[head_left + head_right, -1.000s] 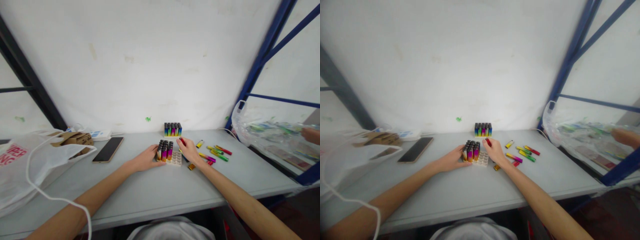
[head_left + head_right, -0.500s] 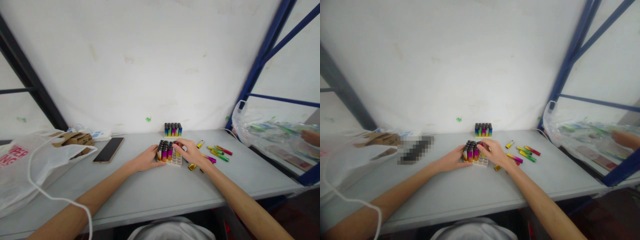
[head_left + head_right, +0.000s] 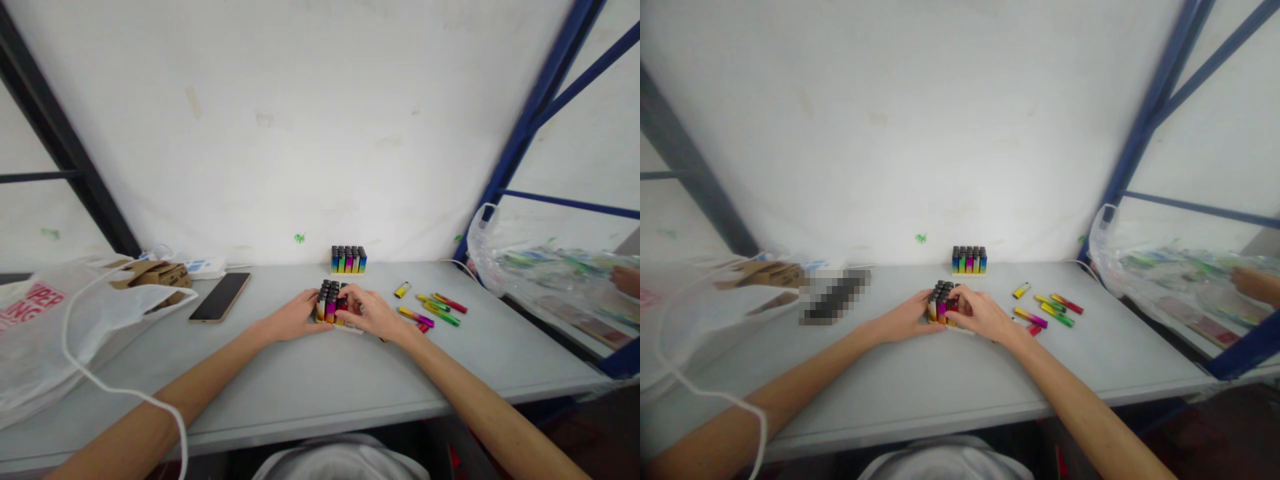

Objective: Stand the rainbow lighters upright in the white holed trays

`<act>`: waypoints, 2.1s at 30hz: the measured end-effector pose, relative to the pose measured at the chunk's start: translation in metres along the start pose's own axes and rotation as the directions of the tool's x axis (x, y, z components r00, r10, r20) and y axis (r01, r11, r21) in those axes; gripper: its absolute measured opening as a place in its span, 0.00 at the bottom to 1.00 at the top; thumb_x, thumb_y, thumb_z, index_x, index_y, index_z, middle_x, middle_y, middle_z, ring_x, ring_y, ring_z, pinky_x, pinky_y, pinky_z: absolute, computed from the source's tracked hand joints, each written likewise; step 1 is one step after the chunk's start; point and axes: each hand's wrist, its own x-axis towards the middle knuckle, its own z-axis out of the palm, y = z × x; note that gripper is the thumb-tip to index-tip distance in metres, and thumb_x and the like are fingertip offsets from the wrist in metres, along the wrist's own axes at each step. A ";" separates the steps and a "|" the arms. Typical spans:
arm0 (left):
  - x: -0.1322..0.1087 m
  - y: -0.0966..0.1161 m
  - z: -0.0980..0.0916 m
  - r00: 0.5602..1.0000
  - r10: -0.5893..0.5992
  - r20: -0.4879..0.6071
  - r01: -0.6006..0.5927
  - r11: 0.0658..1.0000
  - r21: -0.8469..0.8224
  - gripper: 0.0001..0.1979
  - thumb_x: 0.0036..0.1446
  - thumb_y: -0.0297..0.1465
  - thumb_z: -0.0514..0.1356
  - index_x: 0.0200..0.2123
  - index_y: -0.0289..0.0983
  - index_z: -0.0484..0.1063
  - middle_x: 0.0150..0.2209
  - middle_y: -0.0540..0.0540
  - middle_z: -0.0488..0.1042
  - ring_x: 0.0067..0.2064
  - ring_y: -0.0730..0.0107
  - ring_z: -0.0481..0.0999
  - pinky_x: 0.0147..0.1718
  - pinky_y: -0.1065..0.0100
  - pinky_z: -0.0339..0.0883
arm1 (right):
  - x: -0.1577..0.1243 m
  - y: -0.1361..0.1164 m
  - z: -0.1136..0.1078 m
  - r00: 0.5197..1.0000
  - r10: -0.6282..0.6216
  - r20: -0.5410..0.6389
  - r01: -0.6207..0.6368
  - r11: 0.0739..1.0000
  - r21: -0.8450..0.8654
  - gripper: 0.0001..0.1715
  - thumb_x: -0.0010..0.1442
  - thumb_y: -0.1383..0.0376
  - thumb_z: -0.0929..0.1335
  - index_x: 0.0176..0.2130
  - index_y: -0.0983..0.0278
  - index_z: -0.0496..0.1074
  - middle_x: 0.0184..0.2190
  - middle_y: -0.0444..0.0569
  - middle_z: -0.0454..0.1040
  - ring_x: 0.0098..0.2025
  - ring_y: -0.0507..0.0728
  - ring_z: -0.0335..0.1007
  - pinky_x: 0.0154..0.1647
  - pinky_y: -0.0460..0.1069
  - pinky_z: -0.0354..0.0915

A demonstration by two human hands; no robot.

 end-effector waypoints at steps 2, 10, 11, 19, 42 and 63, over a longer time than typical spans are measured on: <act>0.000 0.001 -0.001 1.000 -0.011 0.012 0.011 1.000 0.009 0.37 0.63 0.53 0.67 0.67 0.37 0.69 0.66 0.34 0.71 0.68 0.42 0.70 0.71 0.49 0.62 | 0.000 0.000 -0.004 0.999 0.004 -0.049 -0.004 1.000 -0.009 0.20 0.69 0.49 0.70 0.53 0.57 0.72 0.27 0.41 0.74 0.28 0.56 0.69 0.32 0.50 0.63; 0.002 0.000 -0.002 0.999 -0.006 0.048 0.004 0.999 0.040 0.33 0.64 0.55 0.65 0.62 0.39 0.75 0.67 0.36 0.69 0.70 0.45 0.67 0.74 0.51 0.58 | -0.006 0.048 -0.066 0.967 0.056 -0.249 -0.132 0.945 -0.299 0.18 0.72 0.52 0.65 0.41 0.61 0.78 0.35 0.51 0.77 0.36 0.61 0.72 0.44 0.55 0.67; 0.002 0.000 -0.001 0.999 -0.010 0.048 0.009 0.999 0.037 0.33 0.64 0.55 0.65 0.61 0.39 0.75 0.67 0.36 0.70 0.69 0.44 0.67 0.73 0.51 0.58 | -0.009 0.056 -0.072 0.976 0.069 -0.207 -0.135 0.936 -0.326 0.17 0.71 0.52 0.67 0.40 0.61 0.78 0.37 0.53 0.78 0.39 0.62 0.73 0.47 0.56 0.67; 0.002 0.001 -0.001 0.998 -0.029 0.051 0.028 0.999 0.022 0.32 0.63 0.54 0.66 0.59 0.37 0.76 0.67 0.35 0.69 0.69 0.44 0.68 0.74 0.52 0.57 | -0.014 0.061 -0.055 0.968 0.229 0.097 -0.196 0.943 -0.270 0.21 0.68 0.48 0.72 0.49 0.61 0.78 0.29 0.47 0.79 0.31 0.58 0.73 0.37 0.52 0.65; 0.001 -0.002 -0.001 0.998 -0.021 0.067 0.019 0.999 0.038 0.35 0.65 0.57 0.63 0.62 0.37 0.73 0.68 0.34 0.68 0.70 0.45 0.66 0.74 0.49 0.56 | -0.014 0.062 -0.056 0.949 0.284 0.139 -0.208 0.891 -0.403 0.25 0.66 0.65 0.72 0.61 0.65 0.73 0.40 0.53 0.81 0.43 0.61 0.78 0.49 0.54 0.69; 0.001 -0.003 0.000 0.999 0.011 0.031 -0.012 0.999 0.032 0.34 0.64 0.55 0.65 0.64 0.38 0.73 0.67 0.35 0.70 0.68 0.44 0.69 0.72 0.50 0.59 | 0.006 0.024 -0.037 0.906 0.370 -0.204 -0.143 0.722 0.677 0.30 0.58 0.39 0.76 0.44 0.58 0.72 0.35 0.44 0.76 0.32 0.54 0.73 0.37 0.51 0.72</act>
